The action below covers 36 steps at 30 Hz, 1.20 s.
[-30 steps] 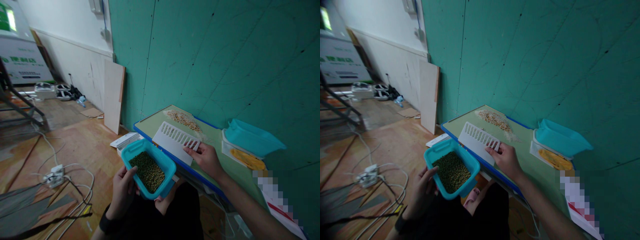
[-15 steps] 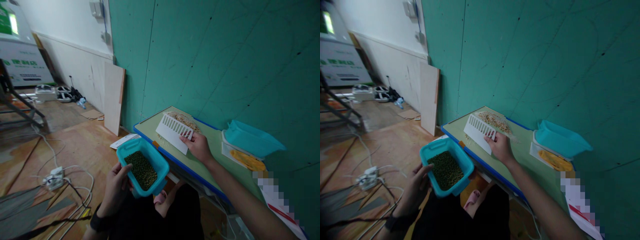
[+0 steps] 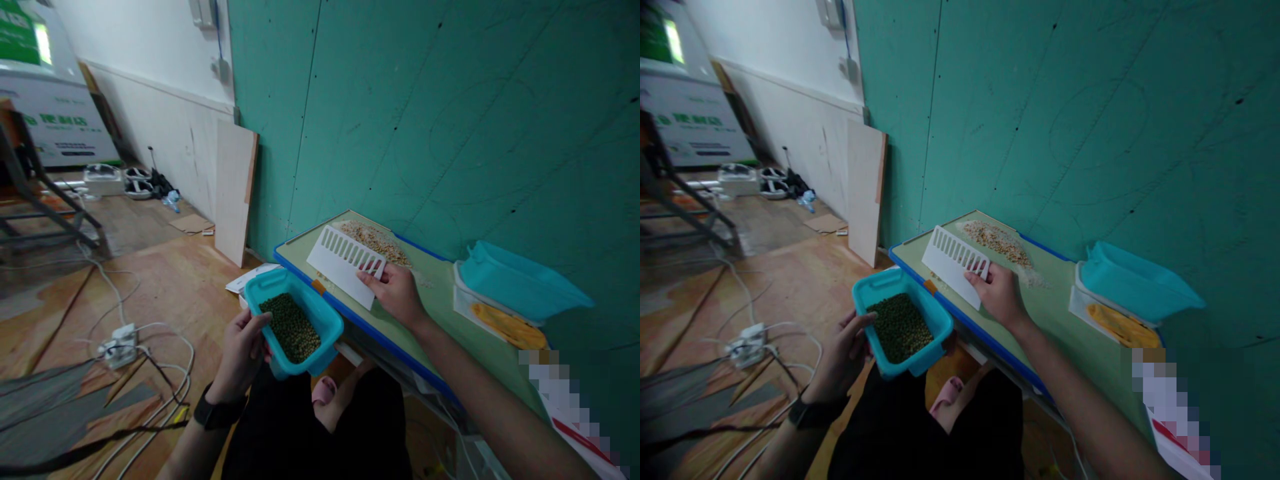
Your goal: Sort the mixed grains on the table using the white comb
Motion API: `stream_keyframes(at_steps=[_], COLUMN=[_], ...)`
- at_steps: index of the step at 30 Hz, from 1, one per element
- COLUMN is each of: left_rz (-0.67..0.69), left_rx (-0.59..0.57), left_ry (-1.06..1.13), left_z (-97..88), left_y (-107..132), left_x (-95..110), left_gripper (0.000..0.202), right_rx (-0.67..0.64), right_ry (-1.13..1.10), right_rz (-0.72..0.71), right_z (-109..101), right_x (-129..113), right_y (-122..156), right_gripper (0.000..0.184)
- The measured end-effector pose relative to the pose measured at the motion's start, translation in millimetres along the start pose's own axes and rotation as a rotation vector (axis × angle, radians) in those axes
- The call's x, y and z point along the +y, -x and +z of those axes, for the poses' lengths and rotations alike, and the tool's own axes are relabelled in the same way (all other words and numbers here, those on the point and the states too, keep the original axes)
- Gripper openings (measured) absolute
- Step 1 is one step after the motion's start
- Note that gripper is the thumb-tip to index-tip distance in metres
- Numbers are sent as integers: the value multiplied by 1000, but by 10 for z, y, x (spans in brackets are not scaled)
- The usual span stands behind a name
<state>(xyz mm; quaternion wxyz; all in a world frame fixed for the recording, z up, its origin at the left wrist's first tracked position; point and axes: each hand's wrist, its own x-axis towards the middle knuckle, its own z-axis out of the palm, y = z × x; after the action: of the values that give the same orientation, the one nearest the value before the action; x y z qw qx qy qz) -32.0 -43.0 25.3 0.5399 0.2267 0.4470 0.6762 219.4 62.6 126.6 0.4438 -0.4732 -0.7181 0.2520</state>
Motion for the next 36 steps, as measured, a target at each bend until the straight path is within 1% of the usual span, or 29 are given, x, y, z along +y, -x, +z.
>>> stream_keyframes(at_steps=[7, 11, 15, 18, 21, 25, 27, 28, 31, 33, 36], left_rz=[-24, -19, -19, -27, -24, -33, -41, -44, -55, -57, -49], left_rx=[-12, -15, -5, -2, -1, -11, -12, -10, -1, -2, 17], left_ry=[4, 19, 27, 32, 37, 33, 34, 34, 35, 35, 18], left_z=[25, 60, 92, 107, 116, 118, 107, 99, 62, 35, -1], left_y=[39, 59, 80, 95, 102, 111, 118, 122, 141, 164, 216], left_x=[16, 9, 11, 19, 17, -12, -32, -41, -69, -89, -127], left_gripper=[32, 32, 34, 35, 34, 32, 32, 32, 32, 32, 35], right_rx=[-35, -33, -41, -37, -35, -39, -73, -111, -266, -335, -363], right_ry=[-32, -28, -24, 24, 139, 395, 547, 618, 790, 871, 964], right_rz=[18, 21, 19, -8, -61, -184, -271, -318, -448, -506, -524], right_z=[49, 60, 91, 117, 132, 165, 214, 252, 421, 576, 819], right_x=[21, 27, -8, -61, -129, -216, -266, -298, -411, -488, -576], right_y=[53, 120, 199, 266, 341, 436, 466, 474, 462, 428, 364], right_gripper=[29, 29, 30, 30, 29, 28, 31, 33, 41, 47, 46])
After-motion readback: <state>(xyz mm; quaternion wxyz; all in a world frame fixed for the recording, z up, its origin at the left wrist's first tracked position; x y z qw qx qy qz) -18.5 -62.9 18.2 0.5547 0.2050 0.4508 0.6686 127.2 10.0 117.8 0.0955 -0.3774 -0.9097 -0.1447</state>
